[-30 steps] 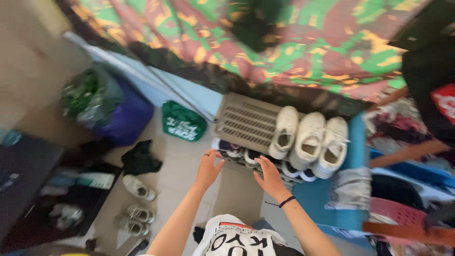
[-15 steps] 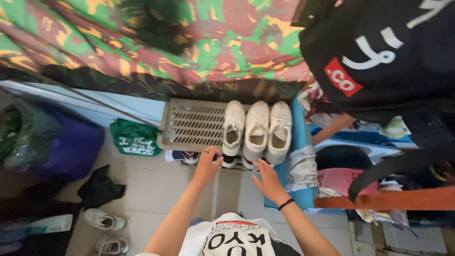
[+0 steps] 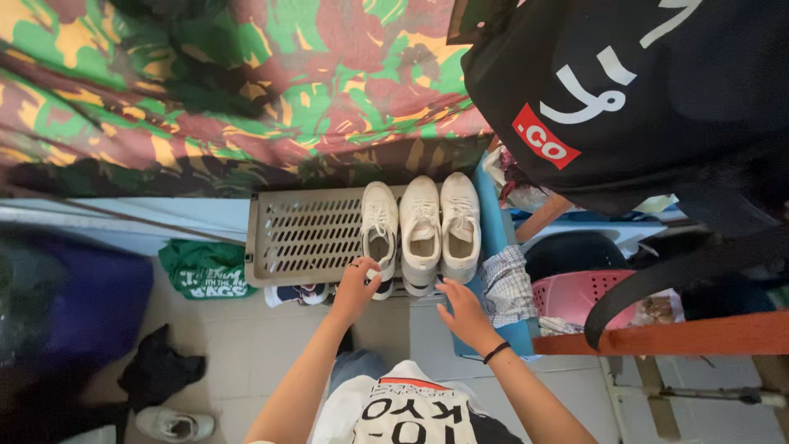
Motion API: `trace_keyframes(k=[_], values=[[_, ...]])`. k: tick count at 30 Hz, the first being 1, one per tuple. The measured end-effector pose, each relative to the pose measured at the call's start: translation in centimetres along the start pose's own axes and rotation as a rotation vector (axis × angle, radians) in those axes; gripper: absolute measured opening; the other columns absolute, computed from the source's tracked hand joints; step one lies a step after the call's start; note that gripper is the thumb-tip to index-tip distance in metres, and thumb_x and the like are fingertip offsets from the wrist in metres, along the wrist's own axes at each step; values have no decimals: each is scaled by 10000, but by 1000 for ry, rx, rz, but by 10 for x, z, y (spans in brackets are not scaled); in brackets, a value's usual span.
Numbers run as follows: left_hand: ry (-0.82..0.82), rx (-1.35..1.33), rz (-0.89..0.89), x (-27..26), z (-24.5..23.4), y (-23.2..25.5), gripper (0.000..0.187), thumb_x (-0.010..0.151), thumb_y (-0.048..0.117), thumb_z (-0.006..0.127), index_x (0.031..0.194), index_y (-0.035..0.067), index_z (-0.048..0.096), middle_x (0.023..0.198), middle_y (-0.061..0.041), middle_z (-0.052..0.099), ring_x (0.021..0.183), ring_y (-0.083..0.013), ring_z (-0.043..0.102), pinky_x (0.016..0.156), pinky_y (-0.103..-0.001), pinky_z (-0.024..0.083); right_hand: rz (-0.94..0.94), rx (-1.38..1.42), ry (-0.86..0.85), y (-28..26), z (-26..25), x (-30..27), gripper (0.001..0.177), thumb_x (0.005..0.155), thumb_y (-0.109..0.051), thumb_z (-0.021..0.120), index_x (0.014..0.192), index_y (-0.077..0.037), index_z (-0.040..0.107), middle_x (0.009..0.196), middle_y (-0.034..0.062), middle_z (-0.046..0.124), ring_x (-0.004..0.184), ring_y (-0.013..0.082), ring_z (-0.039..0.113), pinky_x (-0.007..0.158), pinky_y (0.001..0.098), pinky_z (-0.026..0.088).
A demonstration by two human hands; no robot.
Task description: The person removes several pairs of white sneakers from a multi-tier shoe rack and places them on the floor. They then pick up the shoes and place them back onto the rack in a different arrangement.
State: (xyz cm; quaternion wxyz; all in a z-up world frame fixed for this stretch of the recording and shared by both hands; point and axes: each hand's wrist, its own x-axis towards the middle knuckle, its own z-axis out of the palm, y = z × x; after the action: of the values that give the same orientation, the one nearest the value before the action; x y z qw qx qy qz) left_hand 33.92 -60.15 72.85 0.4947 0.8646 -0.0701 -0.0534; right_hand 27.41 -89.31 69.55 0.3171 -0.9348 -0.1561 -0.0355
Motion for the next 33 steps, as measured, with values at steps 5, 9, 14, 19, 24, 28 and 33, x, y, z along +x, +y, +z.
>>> trace_keyframes(k=[5, 9, 14, 19, 24, 28, 33], values=[[-64, 40, 55, 28, -18, -6, 156, 916, 155, 680, 1046, 68, 671, 1108, -110, 649, 1032, -318, 604, 908, -407, 480, 52, 49, -19, -11, 12, 20, 391, 896, -165, 675, 1271, -86, 596, 1359, 176, 601, 1267, 382, 566, 1061, 460, 453], [-122, 35, 165, 58, -38, -19, 178, 904, 153, 684, 1054, 58, 665, 1077, -127, 666, 1040, -316, 632, 916, -406, 491, 101, 96, -108, -22, 22, 40, 371, 914, -165, 662, 1265, -75, 581, 1319, 176, 616, 1234, 383, 578, 1041, 443, 472], [-122, 21, 215, 86, -59, -43, 177, 893, 153, 695, 1030, 44, 668, 1088, -143, 660, 1036, -335, 630, 893, -410, 489, 92, 89, -127, -37, 40, 68, 332, 912, -143, 644, 1236, -81, 601, 1283, 156, 644, 1198, 371, 600, 1010, 440, 486], [-200, 36, 227, 108, -76, -58, 162, 881, 139, 689, 1005, 36, 669, 1036, -139, 666, 1006, -323, 641, 887, -398, 498, 112, 80, -101, -53, 62, 96, 317, 906, -122, 635, 1221, -97, 620, 1273, 140, 647, 1181, 357, 609, 994, 430, 505], [-327, 82, 61, 120, -90, -67, 158, 904, 170, 666, 1019, 61, 672, 1051, -109, 662, 874, -309, 639, 815, -410, 499, 41, 19, -72, -63, 83, 122, 387, 837, -97, 663, 1220, -79, 614, 1327, 144, 600, 1232, 360, 571, 1010, 437, 492], [-358, 84, 126, 128, -101, -82, 148, 920, 168, 667, 1014, 55, 678, 1023, -117, 660, 881, -305, 618, 809, -419, 492, 95, 25, -72, -72, 94, 137, 477, 840, -93, 669, 1307, -94, 573, 1352, 138, 593, 1249, 354, 566, 1006, 437, 493], [-381, 82, 216, 143, -105, -105, 145, 918, 164, 680, 998, 43, 670, 1052, -137, 656, 997, -325, 633, 865, -427, 499, 187, 29, -118, -78, 111, 150, 628, 837, -114, 687, 1432, -109, 485, 1330, 155, 587, 1185, 364, 595, 968, 450, 504]])
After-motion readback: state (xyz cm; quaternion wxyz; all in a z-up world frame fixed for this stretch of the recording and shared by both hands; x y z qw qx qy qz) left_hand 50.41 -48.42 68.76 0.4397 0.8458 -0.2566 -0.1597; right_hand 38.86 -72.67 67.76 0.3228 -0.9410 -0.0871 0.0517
